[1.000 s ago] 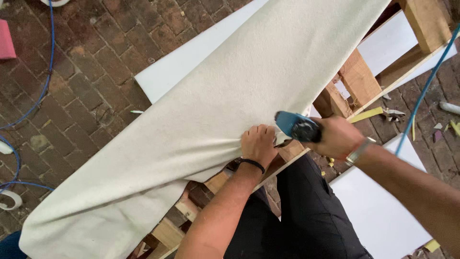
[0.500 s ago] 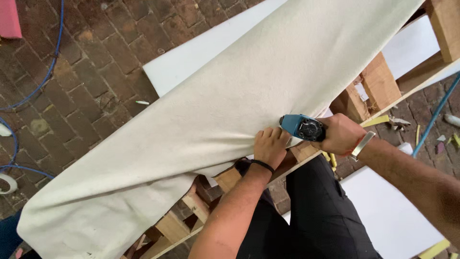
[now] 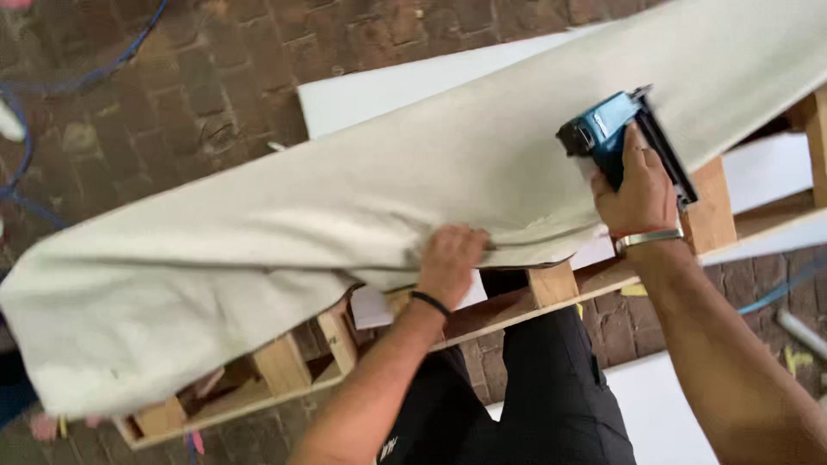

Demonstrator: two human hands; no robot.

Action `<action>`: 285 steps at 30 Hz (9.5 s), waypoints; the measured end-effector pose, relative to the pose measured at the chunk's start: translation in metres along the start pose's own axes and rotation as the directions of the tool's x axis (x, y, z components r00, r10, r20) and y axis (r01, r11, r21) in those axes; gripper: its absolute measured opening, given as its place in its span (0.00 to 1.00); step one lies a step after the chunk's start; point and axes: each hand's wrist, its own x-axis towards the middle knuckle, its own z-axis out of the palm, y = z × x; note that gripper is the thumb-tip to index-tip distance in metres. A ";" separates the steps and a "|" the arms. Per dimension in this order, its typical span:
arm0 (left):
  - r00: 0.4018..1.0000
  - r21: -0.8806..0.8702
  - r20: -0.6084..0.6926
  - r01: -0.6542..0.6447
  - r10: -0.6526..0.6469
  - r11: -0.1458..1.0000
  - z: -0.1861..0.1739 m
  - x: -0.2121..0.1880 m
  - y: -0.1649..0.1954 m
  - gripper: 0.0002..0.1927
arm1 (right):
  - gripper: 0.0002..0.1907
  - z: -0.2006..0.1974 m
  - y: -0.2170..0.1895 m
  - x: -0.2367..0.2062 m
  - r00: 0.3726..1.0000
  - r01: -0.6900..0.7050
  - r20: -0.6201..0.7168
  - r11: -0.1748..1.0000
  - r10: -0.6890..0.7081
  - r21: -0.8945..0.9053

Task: The person stretches and staples a white fabric cover over a wooden furniture frame using a pneumatic staple gun. They smooth the fabric, fold edges, and trim excess material with a utility knife.

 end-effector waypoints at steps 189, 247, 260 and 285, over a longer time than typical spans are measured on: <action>0.757 0.101 0.626 0.160 -0.188 0.982 -0.106 -0.092 -0.101 0.16 | 0.48 0.050 -0.077 -0.123 0.967 0.196 0.196 0.965 -0.161 -0.172; 0.873 0.282 0.415 -0.389 0.254 0.877 -0.031 -0.026 -0.004 0.47 | 0.21 -0.029 -0.131 -0.142 0.444 -0.834 0.799 -0.139 0.406 0.534; 0.895 -0.066 0.271 -0.351 0.355 0.934 0.082 -0.046 -0.039 0.25 | 0.30 0.115 -0.172 -0.162 0.634 0.121 0.739 -0.973 0.230 0.199; 0.874 -0.223 0.360 -0.257 0.325 0.940 0.095 -0.115 -0.037 0.23 | 0.12 0.129 -0.227 -0.173 0.454 0.045 0.807 -0.914 0.379 0.404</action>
